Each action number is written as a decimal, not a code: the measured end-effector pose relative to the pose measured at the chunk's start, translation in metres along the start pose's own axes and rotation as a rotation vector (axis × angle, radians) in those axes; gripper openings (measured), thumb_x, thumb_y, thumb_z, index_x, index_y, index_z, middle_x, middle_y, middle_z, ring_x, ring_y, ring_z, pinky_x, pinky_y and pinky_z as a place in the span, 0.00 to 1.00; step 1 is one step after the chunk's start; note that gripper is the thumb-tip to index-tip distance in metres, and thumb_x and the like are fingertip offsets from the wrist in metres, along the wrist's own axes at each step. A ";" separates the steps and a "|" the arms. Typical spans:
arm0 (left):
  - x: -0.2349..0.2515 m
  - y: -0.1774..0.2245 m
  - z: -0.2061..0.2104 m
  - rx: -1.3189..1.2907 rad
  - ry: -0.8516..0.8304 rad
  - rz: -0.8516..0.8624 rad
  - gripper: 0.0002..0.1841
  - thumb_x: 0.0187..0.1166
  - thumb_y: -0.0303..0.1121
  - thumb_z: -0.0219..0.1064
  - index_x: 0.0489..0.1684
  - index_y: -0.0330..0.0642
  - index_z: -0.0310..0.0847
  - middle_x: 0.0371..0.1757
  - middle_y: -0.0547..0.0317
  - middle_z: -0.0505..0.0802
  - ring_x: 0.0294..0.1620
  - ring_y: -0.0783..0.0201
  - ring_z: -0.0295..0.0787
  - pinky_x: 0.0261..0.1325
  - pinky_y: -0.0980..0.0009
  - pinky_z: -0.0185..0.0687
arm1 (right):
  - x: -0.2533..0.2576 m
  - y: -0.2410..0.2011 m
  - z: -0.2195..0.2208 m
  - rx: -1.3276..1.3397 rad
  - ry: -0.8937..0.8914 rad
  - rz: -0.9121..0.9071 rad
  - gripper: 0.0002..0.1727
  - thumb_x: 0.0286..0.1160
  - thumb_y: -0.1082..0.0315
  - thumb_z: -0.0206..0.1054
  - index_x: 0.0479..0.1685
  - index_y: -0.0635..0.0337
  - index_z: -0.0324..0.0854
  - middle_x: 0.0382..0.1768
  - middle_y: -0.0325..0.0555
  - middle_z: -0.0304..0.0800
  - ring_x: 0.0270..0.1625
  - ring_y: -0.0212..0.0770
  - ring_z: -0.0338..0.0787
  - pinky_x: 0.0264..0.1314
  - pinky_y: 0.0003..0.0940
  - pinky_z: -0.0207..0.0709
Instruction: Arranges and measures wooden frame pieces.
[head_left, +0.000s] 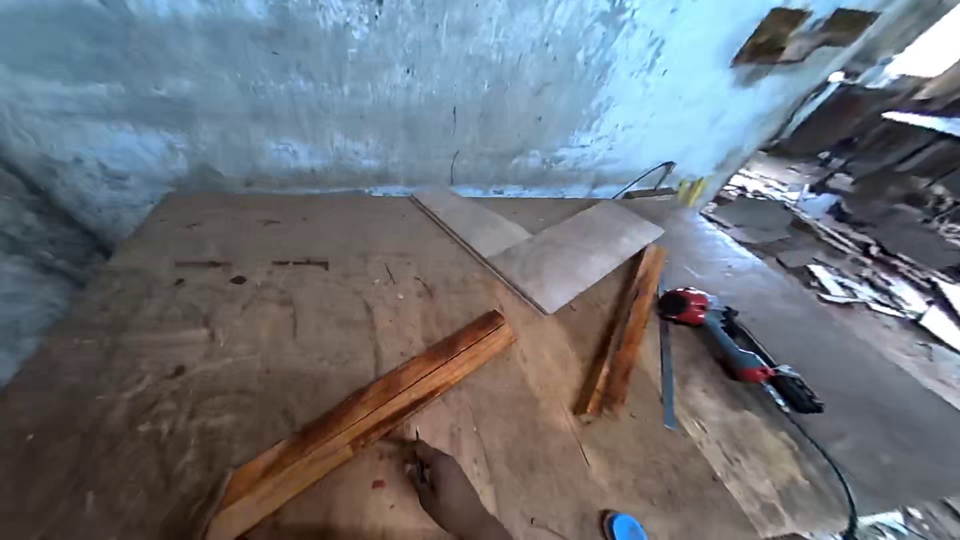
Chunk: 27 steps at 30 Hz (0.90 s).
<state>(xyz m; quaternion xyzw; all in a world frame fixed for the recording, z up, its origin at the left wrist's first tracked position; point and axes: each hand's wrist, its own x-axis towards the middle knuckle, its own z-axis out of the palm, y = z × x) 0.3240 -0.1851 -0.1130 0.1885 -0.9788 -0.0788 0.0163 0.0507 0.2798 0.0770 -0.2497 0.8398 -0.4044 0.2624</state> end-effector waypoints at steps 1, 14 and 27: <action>0.009 0.003 -0.029 -0.003 -0.060 -0.008 0.68 0.43 0.85 0.71 0.96 0.78 0.40 0.96 0.69 0.58 0.94 0.54 0.57 0.87 0.37 0.61 | 0.000 -0.008 0.002 -0.028 -0.007 0.006 0.21 0.84 0.59 0.61 0.73 0.49 0.81 0.57 0.46 0.93 0.57 0.45 0.93 0.64 0.51 0.85; 0.068 0.169 -0.066 -0.132 0.061 0.102 0.38 0.79 0.65 0.55 0.90 0.62 0.67 0.91 0.64 0.69 0.94 0.52 0.57 0.91 0.42 0.55 | 0.055 0.022 -0.030 -0.289 0.215 0.312 0.32 0.72 0.64 0.70 0.81 0.44 0.73 0.64 0.56 0.88 0.62 0.58 0.90 0.63 0.62 0.83; 0.117 0.189 -0.051 -0.044 0.024 0.075 0.35 0.68 0.64 0.72 0.79 0.70 0.77 0.75 0.61 0.84 0.78 0.51 0.77 0.76 0.45 0.73 | 0.109 0.056 -0.059 -0.594 0.263 0.102 0.38 0.59 0.59 0.83 0.76 0.42 0.78 0.75 0.44 0.82 0.80 0.55 0.76 0.73 0.63 0.75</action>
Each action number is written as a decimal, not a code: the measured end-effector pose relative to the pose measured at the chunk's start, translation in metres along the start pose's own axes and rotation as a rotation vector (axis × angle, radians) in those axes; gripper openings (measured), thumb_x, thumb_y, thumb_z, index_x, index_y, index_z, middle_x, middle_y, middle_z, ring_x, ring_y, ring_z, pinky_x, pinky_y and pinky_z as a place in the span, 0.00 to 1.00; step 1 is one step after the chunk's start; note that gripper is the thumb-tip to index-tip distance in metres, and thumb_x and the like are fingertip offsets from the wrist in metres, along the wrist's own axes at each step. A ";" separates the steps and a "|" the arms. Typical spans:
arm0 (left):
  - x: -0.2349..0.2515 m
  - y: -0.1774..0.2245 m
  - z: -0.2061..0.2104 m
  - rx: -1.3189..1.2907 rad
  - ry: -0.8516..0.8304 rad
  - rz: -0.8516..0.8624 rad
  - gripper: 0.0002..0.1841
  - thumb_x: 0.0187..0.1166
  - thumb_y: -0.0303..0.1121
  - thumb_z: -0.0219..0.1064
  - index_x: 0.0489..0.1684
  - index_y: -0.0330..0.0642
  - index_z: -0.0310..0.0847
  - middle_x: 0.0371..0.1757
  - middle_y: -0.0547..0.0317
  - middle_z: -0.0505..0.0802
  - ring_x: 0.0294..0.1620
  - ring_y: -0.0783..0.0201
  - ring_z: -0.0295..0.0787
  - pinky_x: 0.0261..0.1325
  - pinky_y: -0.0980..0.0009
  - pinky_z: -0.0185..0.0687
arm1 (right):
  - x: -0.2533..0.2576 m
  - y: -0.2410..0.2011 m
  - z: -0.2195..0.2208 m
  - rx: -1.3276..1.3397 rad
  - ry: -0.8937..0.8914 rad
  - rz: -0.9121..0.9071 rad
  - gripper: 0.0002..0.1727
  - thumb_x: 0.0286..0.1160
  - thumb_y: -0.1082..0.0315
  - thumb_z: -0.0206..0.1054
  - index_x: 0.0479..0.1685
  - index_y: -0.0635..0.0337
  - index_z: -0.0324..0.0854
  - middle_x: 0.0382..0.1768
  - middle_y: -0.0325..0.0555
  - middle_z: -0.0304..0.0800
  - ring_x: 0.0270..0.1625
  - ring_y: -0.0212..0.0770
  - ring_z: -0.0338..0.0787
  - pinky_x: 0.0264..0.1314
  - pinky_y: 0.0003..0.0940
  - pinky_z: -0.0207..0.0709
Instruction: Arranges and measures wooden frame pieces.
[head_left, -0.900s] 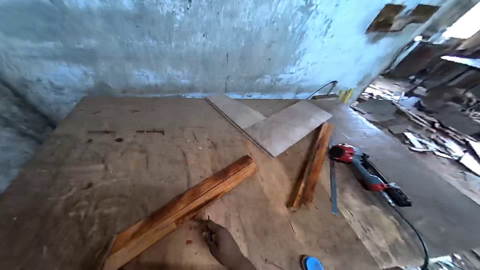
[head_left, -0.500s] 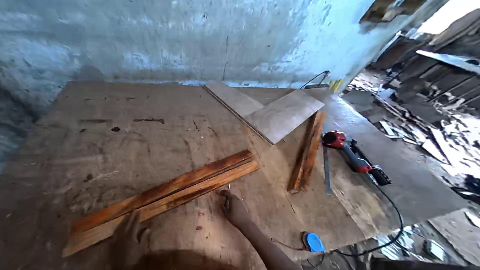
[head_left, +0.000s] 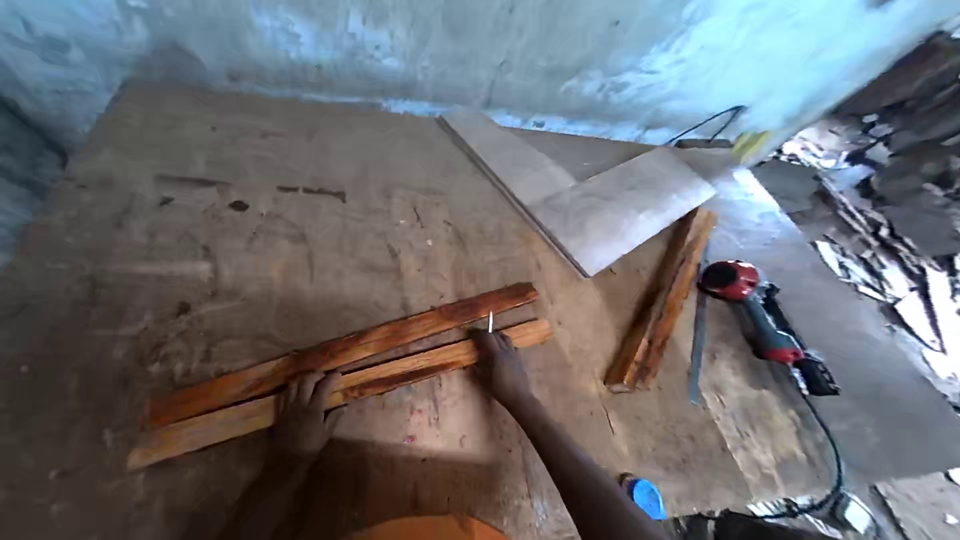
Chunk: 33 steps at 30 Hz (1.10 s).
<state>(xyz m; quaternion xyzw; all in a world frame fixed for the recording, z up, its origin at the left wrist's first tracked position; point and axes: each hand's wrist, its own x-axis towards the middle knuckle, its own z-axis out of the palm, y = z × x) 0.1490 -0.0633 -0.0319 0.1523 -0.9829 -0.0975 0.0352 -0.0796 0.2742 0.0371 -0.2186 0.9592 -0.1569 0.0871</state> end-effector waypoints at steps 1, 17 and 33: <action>-0.007 -0.003 -0.002 -0.005 -0.003 -0.003 0.35 0.66 0.64 0.73 0.78 0.70 0.78 0.75 0.61 0.85 0.77 0.51 0.78 0.76 0.44 0.73 | -0.008 0.003 0.003 -0.007 0.000 -0.029 0.39 0.54 0.57 0.85 0.74 0.41 0.79 0.72 0.44 0.84 0.77 0.55 0.79 0.70 0.63 0.77; -0.071 -0.048 -0.078 -0.137 -0.189 0.171 0.22 0.81 0.60 0.65 0.63 0.61 0.89 0.59 0.68 0.94 0.64 0.63 0.88 0.71 0.51 0.82 | -0.119 -0.007 0.031 0.116 -0.005 -0.319 0.15 0.81 0.50 0.66 0.44 0.50 0.92 0.45 0.40 0.94 0.53 0.46 0.92 0.61 0.55 0.84; -0.056 -0.026 -0.106 -0.228 -0.201 0.042 0.19 0.88 0.53 0.60 0.61 0.56 0.91 0.61 0.62 0.94 0.69 0.60 0.86 0.81 0.51 0.72 | -0.096 -0.017 0.022 0.118 -0.082 -0.264 0.18 0.90 0.54 0.57 0.52 0.52 0.92 0.43 0.53 0.95 0.46 0.59 0.94 0.49 0.70 0.82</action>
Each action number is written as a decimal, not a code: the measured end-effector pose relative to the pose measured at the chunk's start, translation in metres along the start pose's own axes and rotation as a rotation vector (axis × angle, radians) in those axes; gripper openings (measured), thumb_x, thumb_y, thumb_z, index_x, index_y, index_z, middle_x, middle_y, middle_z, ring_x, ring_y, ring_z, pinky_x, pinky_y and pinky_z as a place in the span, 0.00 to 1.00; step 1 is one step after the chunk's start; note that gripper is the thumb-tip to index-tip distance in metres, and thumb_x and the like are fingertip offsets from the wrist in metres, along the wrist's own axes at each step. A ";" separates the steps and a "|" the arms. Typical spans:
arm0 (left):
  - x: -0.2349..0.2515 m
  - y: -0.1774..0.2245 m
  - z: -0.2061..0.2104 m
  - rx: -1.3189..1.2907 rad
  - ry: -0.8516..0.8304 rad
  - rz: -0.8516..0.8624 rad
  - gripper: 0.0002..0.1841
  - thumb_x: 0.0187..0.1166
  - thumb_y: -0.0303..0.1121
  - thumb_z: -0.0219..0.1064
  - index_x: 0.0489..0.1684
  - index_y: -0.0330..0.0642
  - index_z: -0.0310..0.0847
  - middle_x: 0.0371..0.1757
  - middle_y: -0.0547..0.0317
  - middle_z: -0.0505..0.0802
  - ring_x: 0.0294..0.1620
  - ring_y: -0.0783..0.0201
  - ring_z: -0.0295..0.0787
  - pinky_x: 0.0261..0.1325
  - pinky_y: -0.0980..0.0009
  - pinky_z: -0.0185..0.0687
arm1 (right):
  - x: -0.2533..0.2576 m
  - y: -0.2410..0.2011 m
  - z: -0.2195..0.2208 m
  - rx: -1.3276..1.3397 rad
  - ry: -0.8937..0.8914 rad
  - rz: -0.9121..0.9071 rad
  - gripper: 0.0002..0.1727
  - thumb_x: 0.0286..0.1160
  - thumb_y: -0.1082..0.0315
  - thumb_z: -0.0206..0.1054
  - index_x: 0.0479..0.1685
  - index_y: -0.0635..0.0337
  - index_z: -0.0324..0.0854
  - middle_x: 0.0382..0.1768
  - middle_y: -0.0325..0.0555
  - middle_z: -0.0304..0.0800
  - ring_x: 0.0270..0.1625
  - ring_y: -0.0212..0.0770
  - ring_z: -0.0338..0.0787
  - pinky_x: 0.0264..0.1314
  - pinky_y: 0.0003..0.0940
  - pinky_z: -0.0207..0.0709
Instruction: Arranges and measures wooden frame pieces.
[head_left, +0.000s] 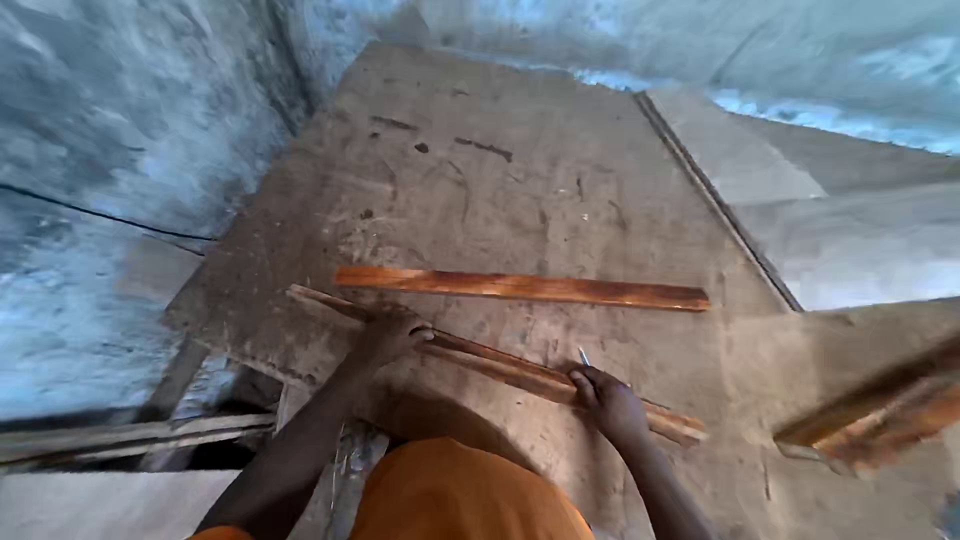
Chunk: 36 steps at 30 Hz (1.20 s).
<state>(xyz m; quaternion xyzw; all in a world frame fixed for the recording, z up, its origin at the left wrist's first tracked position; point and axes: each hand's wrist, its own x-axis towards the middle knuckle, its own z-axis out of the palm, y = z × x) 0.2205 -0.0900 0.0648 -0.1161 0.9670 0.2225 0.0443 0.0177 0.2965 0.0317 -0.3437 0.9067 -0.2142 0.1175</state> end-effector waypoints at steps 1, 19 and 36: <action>-0.007 0.010 0.001 0.019 0.051 -0.020 0.18 0.88 0.51 0.61 0.61 0.55 0.91 0.61 0.61 0.94 0.70 0.58 0.86 0.82 0.50 0.70 | 0.001 0.001 0.000 0.003 0.004 -0.010 0.20 0.90 0.53 0.56 0.52 0.52 0.92 0.43 0.53 0.95 0.46 0.59 0.94 0.49 0.71 0.82; -0.042 0.046 0.063 0.215 0.277 -0.158 0.24 0.76 0.57 0.71 0.71 0.70 0.82 0.69 0.70 0.88 0.75 0.59 0.79 0.82 0.46 0.68 | -0.041 0.011 0.021 -0.065 0.088 -0.169 0.38 0.69 0.27 0.58 0.57 0.52 0.90 0.51 0.52 0.93 0.53 0.60 0.91 0.53 0.67 0.81; -0.019 0.025 0.056 0.251 0.011 -0.040 0.23 0.63 0.51 0.83 0.59 0.65 0.89 0.59 0.72 0.93 0.62 0.61 0.87 0.70 0.50 0.79 | -0.037 -0.014 0.013 -0.130 -0.054 0.016 0.18 0.61 0.54 0.81 0.53 0.42 0.92 0.52 0.40 0.94 0.57 0.49 0.91 0.60 0.58 0.82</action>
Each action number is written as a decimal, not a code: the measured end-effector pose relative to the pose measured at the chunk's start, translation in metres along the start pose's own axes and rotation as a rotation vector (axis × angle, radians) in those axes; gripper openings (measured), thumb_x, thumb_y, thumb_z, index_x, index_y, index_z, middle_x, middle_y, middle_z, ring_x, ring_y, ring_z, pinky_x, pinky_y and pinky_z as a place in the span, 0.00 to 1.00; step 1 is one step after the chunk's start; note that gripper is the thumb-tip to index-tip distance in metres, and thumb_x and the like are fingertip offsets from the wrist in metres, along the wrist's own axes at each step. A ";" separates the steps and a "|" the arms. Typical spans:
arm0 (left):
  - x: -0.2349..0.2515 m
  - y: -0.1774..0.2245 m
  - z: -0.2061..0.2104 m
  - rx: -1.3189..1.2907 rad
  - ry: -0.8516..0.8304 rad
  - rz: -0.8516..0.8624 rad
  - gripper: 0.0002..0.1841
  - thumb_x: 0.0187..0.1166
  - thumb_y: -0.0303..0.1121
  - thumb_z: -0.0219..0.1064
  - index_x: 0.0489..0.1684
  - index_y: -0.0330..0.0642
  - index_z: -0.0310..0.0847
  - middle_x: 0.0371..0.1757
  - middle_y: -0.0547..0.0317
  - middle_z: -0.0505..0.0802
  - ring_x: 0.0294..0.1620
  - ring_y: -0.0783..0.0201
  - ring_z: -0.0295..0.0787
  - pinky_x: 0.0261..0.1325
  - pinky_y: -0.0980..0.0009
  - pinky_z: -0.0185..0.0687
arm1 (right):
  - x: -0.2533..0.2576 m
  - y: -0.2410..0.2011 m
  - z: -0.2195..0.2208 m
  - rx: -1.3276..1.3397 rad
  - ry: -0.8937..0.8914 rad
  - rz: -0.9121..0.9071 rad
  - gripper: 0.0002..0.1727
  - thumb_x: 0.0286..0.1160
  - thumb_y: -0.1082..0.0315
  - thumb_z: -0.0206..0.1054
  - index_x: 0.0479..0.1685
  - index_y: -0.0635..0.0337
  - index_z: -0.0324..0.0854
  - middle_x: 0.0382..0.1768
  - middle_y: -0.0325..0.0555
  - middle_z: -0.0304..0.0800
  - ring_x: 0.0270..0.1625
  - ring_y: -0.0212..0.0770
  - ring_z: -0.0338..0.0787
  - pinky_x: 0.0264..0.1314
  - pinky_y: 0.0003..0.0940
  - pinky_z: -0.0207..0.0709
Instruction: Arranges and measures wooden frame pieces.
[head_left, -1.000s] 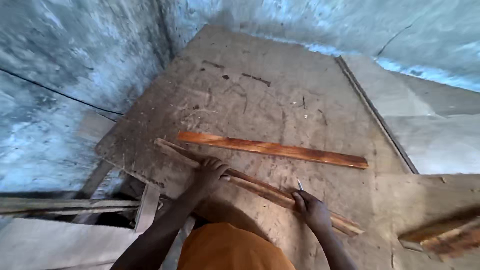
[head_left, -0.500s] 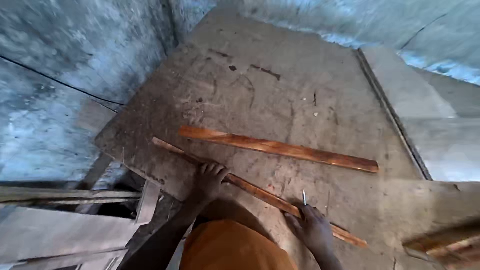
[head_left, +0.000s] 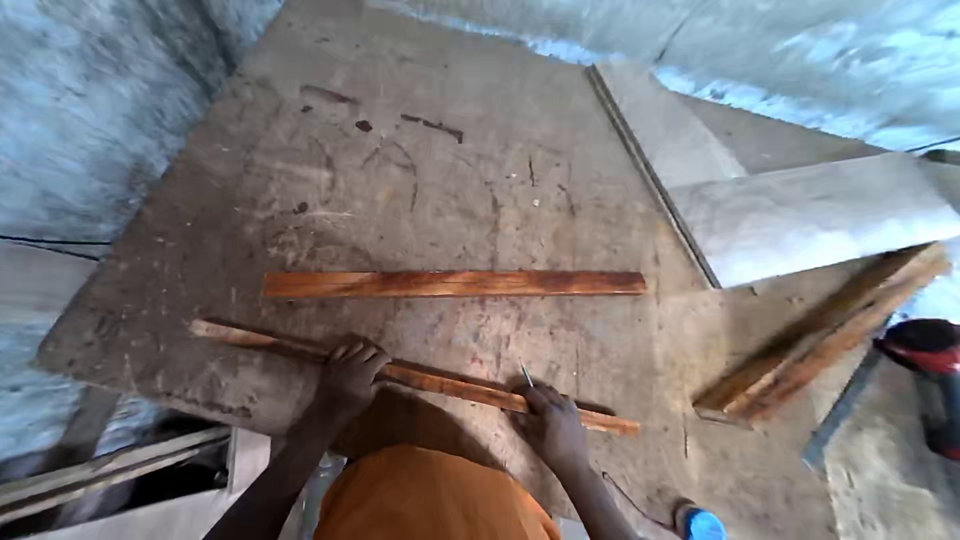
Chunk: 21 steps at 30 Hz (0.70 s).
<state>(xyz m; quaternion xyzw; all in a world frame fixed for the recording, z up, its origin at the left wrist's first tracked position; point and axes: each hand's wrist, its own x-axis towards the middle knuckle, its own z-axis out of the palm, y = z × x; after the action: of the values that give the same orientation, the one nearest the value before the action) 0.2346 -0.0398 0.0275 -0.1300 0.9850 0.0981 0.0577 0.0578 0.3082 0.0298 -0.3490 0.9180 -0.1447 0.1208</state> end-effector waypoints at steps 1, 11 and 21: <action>-0.002 -0.005 0.000 0.001 -0.017 0.004 0.23 0.64 0.48 0.83 0.61 0.66 0.89 0.60 0.73 0.93 0.63 0.62 0.87 0.70 0.51 0.78 | 0.000 -0.003 0.002 0.008 0.003 0.000 0.19 0.61 0.54 0.81 0.53 0.43 0.92 0.52 0.40 0.95 0.57 0.49 0.91 0.60 0.59 0.82; 0.016 -0.054 -0.026 -0.344 -0.342 -0.032 0.25 0.70 0.58 0.77 0.66 0.67 0.86 0.67 0.72 0.90 0.71 0.66 0.84 0.77 0.54 0.79 | 0.001 -0.028 0.012 0.005 -0.052 0.045 0.19 0.62 0.51 0.79 0.55 0.39 0.90 0.55 0.34 0.93 0.59 0.44 0.89 0.61 0.53 0.80; 0.112 -0.077 -0.043 -0.012 0.052 -0.126 0.35 0.75 0.50 0.76 0.83 0.51 0.73 0.77 0.44 0.83 0.76 0.35 0.79 0.72 0.29 0.72 | -0.013 -0.003 -0.006 0.069 -0.043 0.094 0.25 0.63 0.47 0.78 0.62 0.41 0.88 0.62 0.32 0.90 0.72 0.41 0.83 0.81 0.55 0.68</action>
<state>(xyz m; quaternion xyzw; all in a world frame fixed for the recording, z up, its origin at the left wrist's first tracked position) 0.1439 -0.1497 0.0403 -0.1948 0.9753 0.0967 0.0374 0.0669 0.3162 0.0383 -0.3040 0.9251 -0.1629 0.1590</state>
